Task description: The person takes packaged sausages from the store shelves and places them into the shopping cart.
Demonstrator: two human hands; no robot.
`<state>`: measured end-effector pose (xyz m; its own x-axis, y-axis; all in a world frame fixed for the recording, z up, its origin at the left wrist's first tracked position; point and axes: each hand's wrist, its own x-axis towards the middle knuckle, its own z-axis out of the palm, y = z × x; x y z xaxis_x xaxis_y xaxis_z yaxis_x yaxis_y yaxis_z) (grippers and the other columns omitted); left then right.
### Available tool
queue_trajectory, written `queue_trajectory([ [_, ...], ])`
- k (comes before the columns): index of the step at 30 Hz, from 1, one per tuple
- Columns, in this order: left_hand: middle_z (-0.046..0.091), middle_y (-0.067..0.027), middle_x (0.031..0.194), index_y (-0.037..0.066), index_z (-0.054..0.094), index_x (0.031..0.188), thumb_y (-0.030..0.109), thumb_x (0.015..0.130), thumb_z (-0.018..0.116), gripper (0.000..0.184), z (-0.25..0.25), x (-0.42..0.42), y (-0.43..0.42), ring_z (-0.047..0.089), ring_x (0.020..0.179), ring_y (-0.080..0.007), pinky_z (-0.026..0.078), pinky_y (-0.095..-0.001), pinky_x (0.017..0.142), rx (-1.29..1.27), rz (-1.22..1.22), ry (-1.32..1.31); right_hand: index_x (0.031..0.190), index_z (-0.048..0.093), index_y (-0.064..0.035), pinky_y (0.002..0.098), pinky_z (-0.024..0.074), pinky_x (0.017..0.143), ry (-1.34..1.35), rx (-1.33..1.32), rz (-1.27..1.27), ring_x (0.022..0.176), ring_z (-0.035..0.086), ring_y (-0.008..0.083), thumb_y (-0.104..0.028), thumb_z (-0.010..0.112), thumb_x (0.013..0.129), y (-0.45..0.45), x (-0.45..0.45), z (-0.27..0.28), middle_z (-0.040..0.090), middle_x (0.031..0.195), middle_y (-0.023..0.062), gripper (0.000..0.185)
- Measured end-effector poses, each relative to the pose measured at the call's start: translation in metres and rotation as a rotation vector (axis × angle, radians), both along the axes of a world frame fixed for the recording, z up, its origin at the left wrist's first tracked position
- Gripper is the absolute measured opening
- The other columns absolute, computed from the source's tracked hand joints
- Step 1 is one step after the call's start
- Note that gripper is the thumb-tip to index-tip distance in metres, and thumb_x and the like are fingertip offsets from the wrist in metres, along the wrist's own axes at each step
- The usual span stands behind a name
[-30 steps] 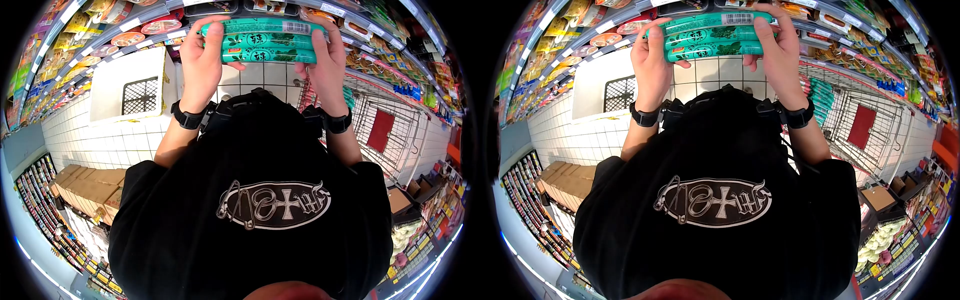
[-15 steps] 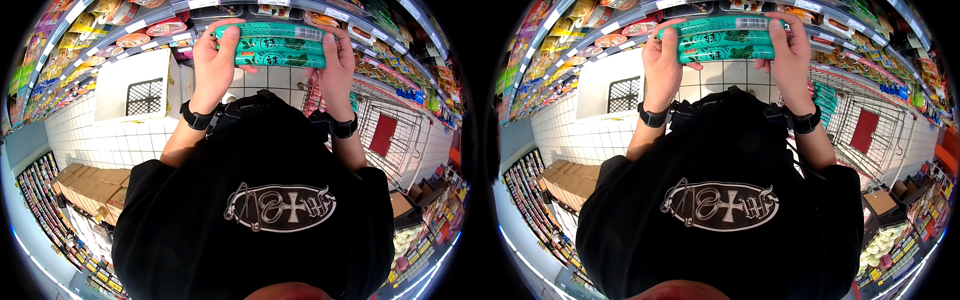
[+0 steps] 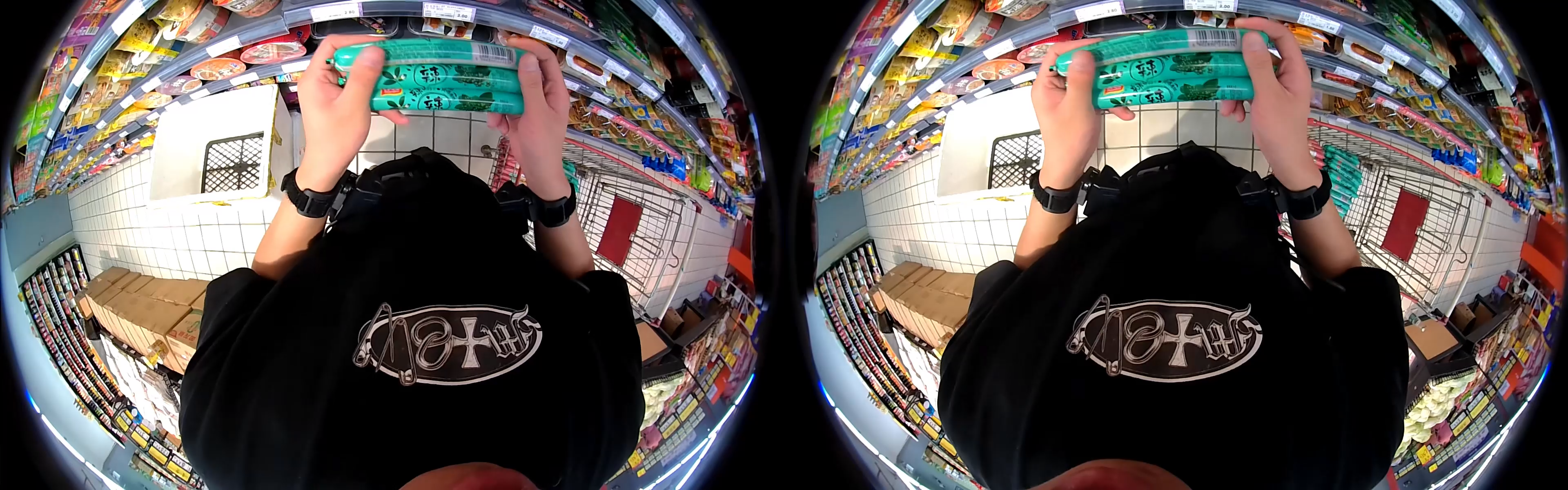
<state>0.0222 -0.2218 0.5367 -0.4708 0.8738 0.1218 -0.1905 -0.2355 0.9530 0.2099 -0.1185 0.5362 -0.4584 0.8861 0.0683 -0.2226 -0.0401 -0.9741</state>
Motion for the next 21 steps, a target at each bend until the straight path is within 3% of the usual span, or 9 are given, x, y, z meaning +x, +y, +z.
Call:
queue_trajectory([
  [2,0.065,-0.0133,0.090,-0.004,0.053,0.109,0.025,0.097,0.059,0.033,0.002,-0.004,0.001,0.070,0.069,-0.0209,0.060,-0.0321,0.049,0.069,0.005,-0.046,0.124,0.053,-0.0105,0.0184,0.0405,0.040,0.001,0.040,0.044,0.051,0.057,0.0072,-0.031,0.049,0.102,0.000,-0.004,0.005,0.065,0.083,0.0021,0.030],
  [8,0.066,-0.0142,0.088,-0.005,0.052,0.108,0.031,0.101,0.050,0.037,-0.002,-0.008,0.004,0.069,0.064,-0.0212,0.058,-0.0306,0.047,0.077,0.035,-0.022,0.125,0.055,-0.0087,0.0194,0.0396,0.040,0.041,0.052,0.066,0.051,0.057,0.0074,-0.029,0.053,0.100,0.002,-0.010,0.004,0.064,0.078,0.0018,0.033],
  [10,0.066,-0.0143,0.087,-0.005,0.052,0.107,0.033,0.102,0.047,0.038,-0.003,-0.009,0.005,0.068,0.063,-0.0212,0.058,-0.0301,0.047,0.065,0.034,-0.026,0.115,0.059,-0.0079,0.0201,0.0372,0.040,0.012,0.028,0.046,0.048,0.057,0.0087,-0.031,0.057,0.098,0.000,-0.010,0.006,0.060,0.069,0.0015,0.029],
  [12,0.066,-0.0156,0.091,-0.003,0.051,0.112,0.041,0.103,0.040,0.047,-0.003,-0.009,0.004,0.067,0.068,-0.0185,0.055,-0.0281,0.047,0.003,0.013,0.015,0.114,0.058,-0.0072,0.0204,0.0375,0.040,0.015,0.020,0.034,0.048,0.057,0.0091,-0.031,0.057,0.098,0.001,-0.009,0.005,0.060,0.069,0.0018,0.029],
  [14,0.066,-0.0141,0.089,-0.002,0.053,0.111,0.041,0.103,0.039,0.046,-0.003,-0.008,0.004,0.063,0.062,-0.0161,0.050,-0.0259,0.043,-0.009,0.020,0.030,0.113,0.058,-0.0065,0.0207,0.0379,0.040,0.032,0.025,0.026,0.048,0.057,0.0095,-0.031,0.057,0.098,0.002,-0.010,0.003,0.060,0.069,0.0021,0.029],
  [21,0.066,-0.0130,0.092,-0.002,0.053,0.112,0.036,0.103,0.043,0.040,-0.002,-0.009,0.006,0.066,0.065,-0.0168,0.054,-0.0273,0.045,-0.002,-0.013,-0.029,0.122,0.054,-0.0091,0.0193,0.0407,0.040,0.024,-0.037,0.038,0.050,0.057,0.0078,-0.034,0.052,0.100,-0.001,-0.008,-0.001,0.063,0.077,0.0017,0.032],
])
